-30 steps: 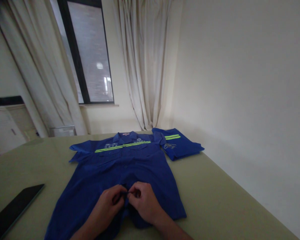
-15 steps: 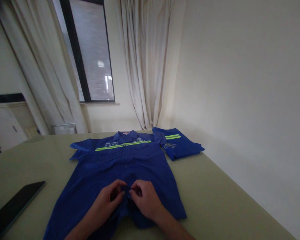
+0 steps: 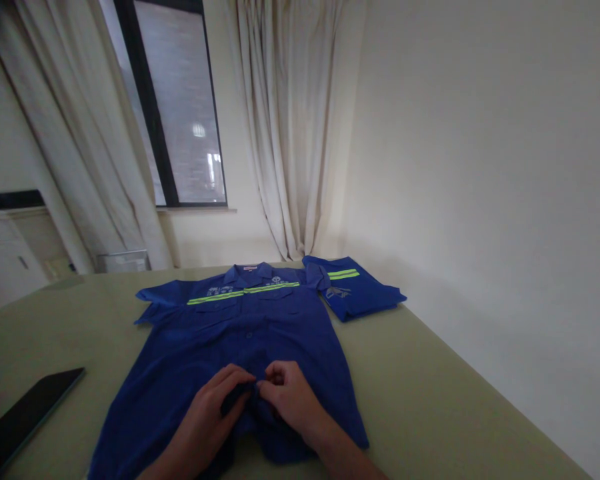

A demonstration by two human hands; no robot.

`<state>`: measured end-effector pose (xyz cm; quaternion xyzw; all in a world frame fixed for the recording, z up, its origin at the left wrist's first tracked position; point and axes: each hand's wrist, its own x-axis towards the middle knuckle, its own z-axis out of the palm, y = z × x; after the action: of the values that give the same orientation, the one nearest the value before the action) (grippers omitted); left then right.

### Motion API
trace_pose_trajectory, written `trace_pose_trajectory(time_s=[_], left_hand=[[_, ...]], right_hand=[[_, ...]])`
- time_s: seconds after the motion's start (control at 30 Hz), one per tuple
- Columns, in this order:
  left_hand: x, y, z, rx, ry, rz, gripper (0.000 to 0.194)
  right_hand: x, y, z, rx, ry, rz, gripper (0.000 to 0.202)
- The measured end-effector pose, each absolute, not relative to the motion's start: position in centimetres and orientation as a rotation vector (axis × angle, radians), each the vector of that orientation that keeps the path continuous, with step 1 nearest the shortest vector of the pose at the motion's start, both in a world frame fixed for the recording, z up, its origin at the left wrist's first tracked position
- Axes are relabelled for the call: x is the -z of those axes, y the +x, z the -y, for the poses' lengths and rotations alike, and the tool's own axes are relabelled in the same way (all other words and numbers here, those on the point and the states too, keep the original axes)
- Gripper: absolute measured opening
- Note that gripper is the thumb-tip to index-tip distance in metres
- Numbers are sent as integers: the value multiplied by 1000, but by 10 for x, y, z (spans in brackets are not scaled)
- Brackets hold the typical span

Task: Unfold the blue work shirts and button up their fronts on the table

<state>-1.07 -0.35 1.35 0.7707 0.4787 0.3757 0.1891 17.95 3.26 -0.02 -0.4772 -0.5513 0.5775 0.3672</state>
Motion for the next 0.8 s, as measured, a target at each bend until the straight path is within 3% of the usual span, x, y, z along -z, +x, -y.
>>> trace_pose_trajectory(time_s=[0.13, 0.33, 0.53, 0.8], left_hand=[[-13, -13, 2, -1064, 2070, -1332, 20], [-15, -13, 1, -1171, 1842, -1349, 24], [-26, -5, 7, -1156, 1677, -1258, 27], [-22, -1, 1, -1143, 1515, -1336, 46]], right_hand=[[-3, 180, -32, -1455, -1198, 1394, 39], [-18, 182, -30, -1503, -1060, 1446, 31], [-26, 178, -20, -980, -1070, 1771, 11], [-24, 180, -10, -434, -974, 2144, 22]])
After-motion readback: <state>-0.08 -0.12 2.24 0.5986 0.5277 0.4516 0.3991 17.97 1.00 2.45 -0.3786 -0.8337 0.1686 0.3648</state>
